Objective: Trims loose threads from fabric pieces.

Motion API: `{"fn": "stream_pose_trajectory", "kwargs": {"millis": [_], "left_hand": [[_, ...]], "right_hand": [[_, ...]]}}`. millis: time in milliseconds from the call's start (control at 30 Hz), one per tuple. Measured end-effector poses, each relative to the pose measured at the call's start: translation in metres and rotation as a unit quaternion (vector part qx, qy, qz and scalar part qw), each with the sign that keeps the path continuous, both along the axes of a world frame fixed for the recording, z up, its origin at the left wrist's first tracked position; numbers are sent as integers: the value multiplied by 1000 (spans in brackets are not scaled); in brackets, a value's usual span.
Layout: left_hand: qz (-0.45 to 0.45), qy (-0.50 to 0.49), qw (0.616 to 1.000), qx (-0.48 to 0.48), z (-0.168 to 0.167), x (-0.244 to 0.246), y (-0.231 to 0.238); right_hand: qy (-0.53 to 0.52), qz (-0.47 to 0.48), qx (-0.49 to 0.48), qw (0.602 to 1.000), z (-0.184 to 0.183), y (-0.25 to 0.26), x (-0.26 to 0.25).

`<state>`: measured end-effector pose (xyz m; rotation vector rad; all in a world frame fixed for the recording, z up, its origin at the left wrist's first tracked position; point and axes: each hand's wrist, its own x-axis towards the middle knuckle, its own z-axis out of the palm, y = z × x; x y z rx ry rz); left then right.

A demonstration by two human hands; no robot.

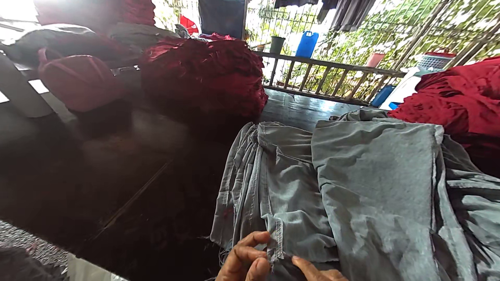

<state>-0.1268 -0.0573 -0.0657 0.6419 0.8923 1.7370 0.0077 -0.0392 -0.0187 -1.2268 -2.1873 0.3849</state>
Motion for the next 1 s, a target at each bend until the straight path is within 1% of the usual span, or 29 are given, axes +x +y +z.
{"fn": "stream_pose_trajectory", "kwargs": {"millis": [67,133,200,233,267,300,367,400,433,467,533,633,667,733,800,833,900,1000], "left_hand": [[5,32,999,9,-2,-1,-1],[3,92,995,37,-6,-2,-2],[-3,153,986,67,-10,-1,-2],[-6,173,982,76,-11,-1,-1],[-8,183,979,83,-11,-1,0],[-9,186,979,87,-11,-1,2],[1,182,980,84,-10,-2,9],[14,179,981,76,-9,-3,13],[29,175,982,62,-9,-3,18],[42,170,983,50,-8,-4,23],[54,169,983,34,-7,-5,34],[34,194,979,46,-11,0,49],[23,203,977,55,-12,1,54],[4,211,975,63,-12,2,64],[-2,198,979,44,-7,1,71],[0,184,983,23,-5,1,74],[3,171,985,-15,-3,-1,78],[-1,188,980,-60,-4,-1,77]], "right_hand": [[69,-6,-81,994,4,5,3],[123,-2,-130,984,7,20,6],[151,47,-162,974,5,49,8],[162,96,-194,963,0,68,9],[164,157,-253,940,-2,88,9],[153,223,-335,903,-2,107,8],[119,323,-484,805,-4,139,2],[105,345,-533,766,-9,149,-3],[89,348,-565,743,-14,155,-8],[77,345,-583,732,-19,159,-12],[109,337,-584,730,-31,167,-14],[213,324,-550,739,-44,176,-9],[235,316,-535,747,-44,179,-7],[267,289,-493,775,-42,186,-2],[286,256,-457,802,-41,194,5],[290,244,-450,809,-41,197,9],[299,239,-454,805,-44,201,15],[309,262,-473,782,-53,201,19]]}}
